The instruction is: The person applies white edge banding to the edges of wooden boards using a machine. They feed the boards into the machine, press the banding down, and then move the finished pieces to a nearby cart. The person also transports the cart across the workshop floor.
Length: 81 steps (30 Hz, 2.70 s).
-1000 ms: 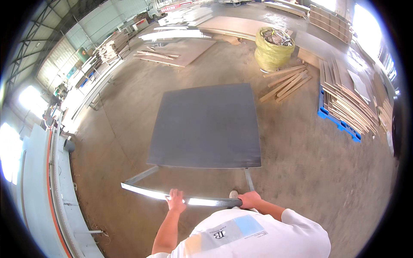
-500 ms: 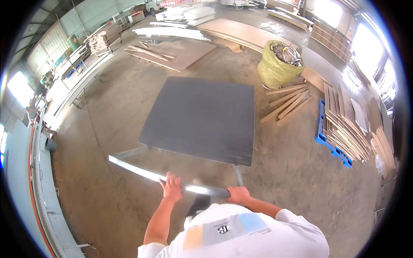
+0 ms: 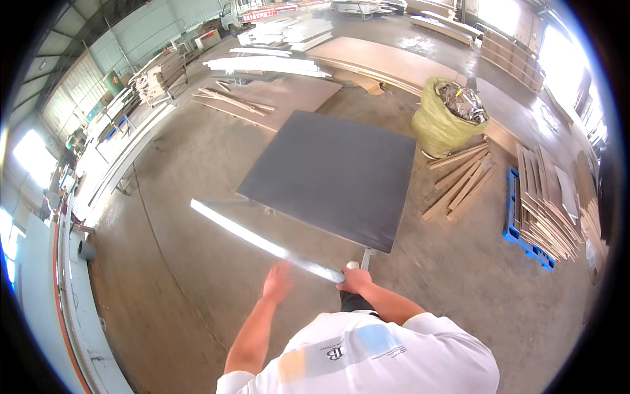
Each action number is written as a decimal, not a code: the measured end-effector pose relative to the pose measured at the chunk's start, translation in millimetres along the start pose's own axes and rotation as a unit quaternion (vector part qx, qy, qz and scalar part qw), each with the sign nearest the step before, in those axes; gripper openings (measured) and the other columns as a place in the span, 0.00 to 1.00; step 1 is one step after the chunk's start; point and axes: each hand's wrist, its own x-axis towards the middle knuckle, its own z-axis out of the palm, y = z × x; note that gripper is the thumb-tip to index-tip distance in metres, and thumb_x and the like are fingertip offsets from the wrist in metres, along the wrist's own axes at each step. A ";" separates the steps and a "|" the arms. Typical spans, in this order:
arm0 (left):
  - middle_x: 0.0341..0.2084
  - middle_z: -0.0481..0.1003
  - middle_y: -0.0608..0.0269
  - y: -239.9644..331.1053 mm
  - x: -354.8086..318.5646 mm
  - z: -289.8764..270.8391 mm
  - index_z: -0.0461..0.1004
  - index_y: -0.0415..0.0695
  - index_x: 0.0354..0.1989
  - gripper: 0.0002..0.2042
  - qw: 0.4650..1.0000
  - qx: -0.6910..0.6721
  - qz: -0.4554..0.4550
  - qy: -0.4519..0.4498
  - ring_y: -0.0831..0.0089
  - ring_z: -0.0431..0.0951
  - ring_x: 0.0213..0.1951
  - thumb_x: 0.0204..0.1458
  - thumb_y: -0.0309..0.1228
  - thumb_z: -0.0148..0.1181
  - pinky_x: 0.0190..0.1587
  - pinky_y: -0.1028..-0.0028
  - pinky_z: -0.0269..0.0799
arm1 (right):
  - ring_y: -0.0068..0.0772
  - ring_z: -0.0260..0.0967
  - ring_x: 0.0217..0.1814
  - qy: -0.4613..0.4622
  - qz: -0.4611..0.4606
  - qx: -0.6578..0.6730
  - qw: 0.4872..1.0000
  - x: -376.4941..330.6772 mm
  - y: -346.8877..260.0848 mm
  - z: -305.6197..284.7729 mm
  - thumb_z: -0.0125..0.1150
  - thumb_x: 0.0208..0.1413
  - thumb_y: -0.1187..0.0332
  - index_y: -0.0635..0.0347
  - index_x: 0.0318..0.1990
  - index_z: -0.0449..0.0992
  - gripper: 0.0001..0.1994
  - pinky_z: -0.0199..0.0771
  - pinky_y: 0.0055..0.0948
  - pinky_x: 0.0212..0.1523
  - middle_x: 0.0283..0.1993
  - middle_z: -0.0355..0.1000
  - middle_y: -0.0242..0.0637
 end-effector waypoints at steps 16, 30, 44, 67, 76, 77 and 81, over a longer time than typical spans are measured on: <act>0.59 0.77 0.50 -120.8 13.3 62.1 0.70 0.45 0.66 0.25 0.838 -0.243 -0.442 -0.209 0.50 0.79 0.59 0.63 0.44 0.57 0.60 0.56 0.76 | 0.50 0.81 0.51 -0.007 0.087 0.076 0.993 302.6 33.0 -188.4 0.70 0.47 0.48 0.56 0.50 0.80 0.27 0.79 0.47 0.50 0.48 0.82 0.46; 0.55 0.81 0.62 -329.7 223.9 24.1 0.82 0.49 0.52 0.15 0.934 -0.135 -0.236 -0.232 0.58 0.81 0.57 0.61 0.39 0.58 0.55 0.58 0.81 | 0.53 0.76 0.63 0.092 0.188 0.024 0.978 452.6 66.8 -296.2 0.75 0.46 0.42 0.58 0.61 0.74 0.39 0.76 0.48 0.60 0.58 0.79 0.50; 0.47 0.83 0.59 -538.9 452.4 -95.5 0.81 0.45 0.55 0.18 0.878 -0.289 -0.364 -0.111 0.60 0.83 0.49 0.65 0.41 0.55 0.54 0.63 0.78 | 0.53 0.80 0.48 0.069 0.010 0.062 0.996 673.1 -183.2 -215.6 0.59 0.64 0.50 0.53 0.44 0.84 0.18 0.76 0.50 0.49 0.44 0.82 0.48; 0.39 0.84 0.58 -748.1 681.0 -273.2 0.81 0.37 0.52 0.16 0.606 -0.484 -0.616 0.139 0.69 0.84 0.38 0.59 0.34 0.64 0.42 0.67 0.80 | 0.45 0.81 0.41 -0.176 -0.209 0.010 0.962 1352.3 -580.2 -392.7 0.59 0.62 0.42 0.51 0.37 0.86 0.23 0.78 0.42 0.42 0.37 0.84 0.38; 0.43 0.84 0.58 -1015.3 824.9 -326.3 0.85 0.50 0.49 0.16 0.727 -0.334 -0.581 -0.152 0.60 0.83 0.45 0.62 0.45 0.60 0.48 0.59 0.80 | 0.42 0.80 0.36 -0.270 -0.109 -0.024 0.956 1476.5 -510.1 -403.2 0.67 0.59 0.45 0.59 0.39 0.86 0.22 0.79 0.43 0.43 0.35 0.84 0.42; 0.48 0.83 0.57 -1054.7 865.3 -352.1 0.84 0.50 0.51 0.16 0.761 -0.302 -0.555 -0.150 0.57 0.82 0.50 0.63 0.44 0.59 0.51 0.57 0.80 | 0.41 0.80 0.35 -0.223 -0.053 -0.012 0.973 1488.3 -513.8 -411.9 0.67 0.59 0.46 0.59 0.38 0.86 0.22 0.79 0.43 0.42 0.35 0.84 0.42; 0.53 0.81 0.58 -1192.4 998.0 -444.9 0.82 0.51 0.53 0.15 0.900 -0.101 -0.412 -0.102 0.58 0.80 0.56 0.64 0.40 0.55 0.55 0.59 0.79 | 0.39 0.81 0.34 -0.083 0.011 0.081 0.993 1533.7 -534.9 -410.1 0.65 0.61 0.47 0.58 0.38 0.87 0.21 0.80 0.45 0.40 0.35 0.84 0.42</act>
